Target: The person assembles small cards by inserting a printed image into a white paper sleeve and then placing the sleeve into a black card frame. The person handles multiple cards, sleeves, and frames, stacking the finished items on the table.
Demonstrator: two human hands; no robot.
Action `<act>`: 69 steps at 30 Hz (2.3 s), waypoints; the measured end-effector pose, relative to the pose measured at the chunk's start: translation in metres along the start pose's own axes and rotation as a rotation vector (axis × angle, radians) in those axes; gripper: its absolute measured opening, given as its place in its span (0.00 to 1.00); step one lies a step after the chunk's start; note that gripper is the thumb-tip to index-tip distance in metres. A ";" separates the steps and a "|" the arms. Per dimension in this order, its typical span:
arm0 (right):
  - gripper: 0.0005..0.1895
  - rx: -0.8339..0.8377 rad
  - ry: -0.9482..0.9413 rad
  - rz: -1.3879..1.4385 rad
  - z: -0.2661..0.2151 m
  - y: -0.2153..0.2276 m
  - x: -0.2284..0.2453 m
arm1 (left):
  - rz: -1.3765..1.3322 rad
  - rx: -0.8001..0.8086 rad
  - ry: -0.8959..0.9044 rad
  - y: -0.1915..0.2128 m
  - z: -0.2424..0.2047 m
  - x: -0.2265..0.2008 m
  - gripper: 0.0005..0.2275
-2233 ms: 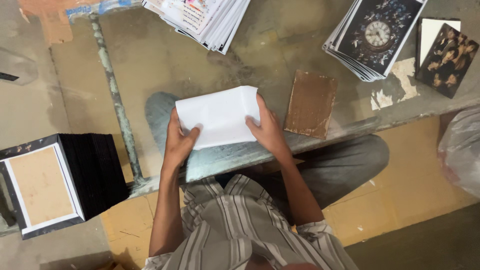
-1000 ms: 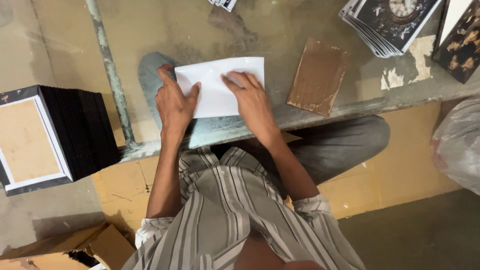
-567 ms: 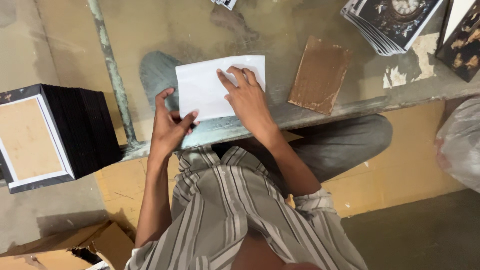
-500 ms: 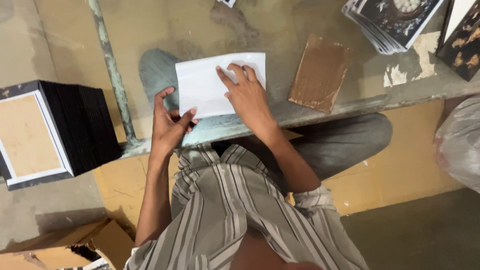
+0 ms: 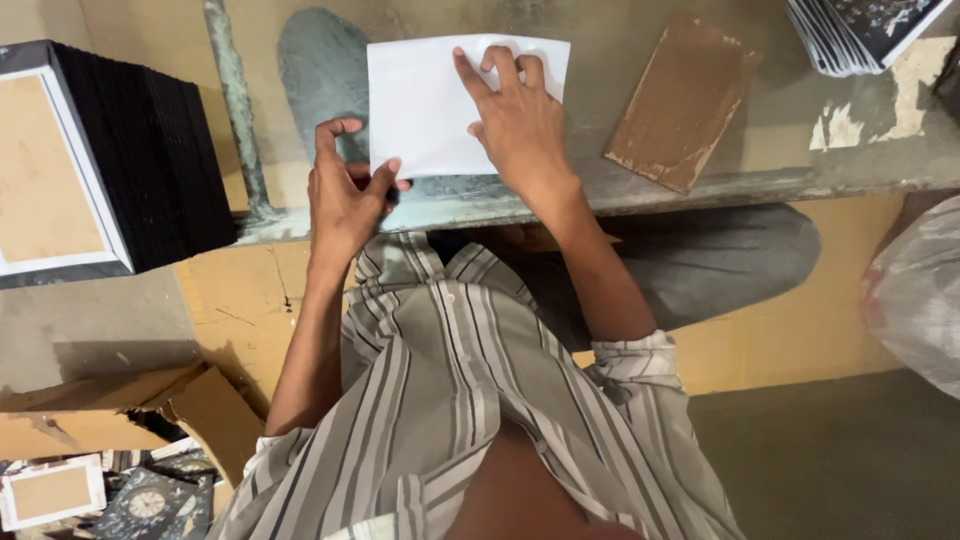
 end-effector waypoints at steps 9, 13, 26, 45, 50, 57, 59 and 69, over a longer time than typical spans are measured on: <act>0.40 -0.007 0.006 0.030 0.003 0.004 0.003 | 0.692 -0.183 -0.393 0.021 0.043 -0.048 0.26; 0.40 0.014 -0.001 0.005 0.001 0.003 0.000 | 0.761 0.006 -0.732 -0.008 0.089 -0.067 0.28; 0.41 0.000 -0.047 0.062 0.003 -0.005 -0.003 | 0.772 0.517 -0.423 -0.038 0.157 -0.040 0.15; 0.39 0.033 -0.083 0.087 0.006 0.009 -0.001 | 1.006 0.606 -0.162 -0.060 0.190 -0.043 0.17; 0.53 -0.028 -0.193 0.170 0.018 0.025 -0.016 | 0.865 0.617 -0.250 -0.061 0.190 -0.043 0.15; 0.62 0.220 -0.182 0.056 0.053 0.010 -0.031 | 0.811 0.608 -0.337 -0.068 0.197 -0.021 0.15; 0.58 0.240 -0.167 0.031 0.060 0.009 -0.031 | 0.808 0.593 -0.381 -0.072 0.197 -0.023 0.15; 0.46 0.140 -0.164 0.165 0.045 0.019 -0.028 | 0.886 0.514 -0.455 -0.080 0.168 -0.045 0.11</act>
Point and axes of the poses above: each hand's wrist, its own z-axis towards the middle knuckle, its own y-axis out of the back of the hand, x = y × z, the point moved 6 cm from there along z, towards the middle knuckle, and after that the axes turned 5 degrees about -y, right-handed, at the moved point
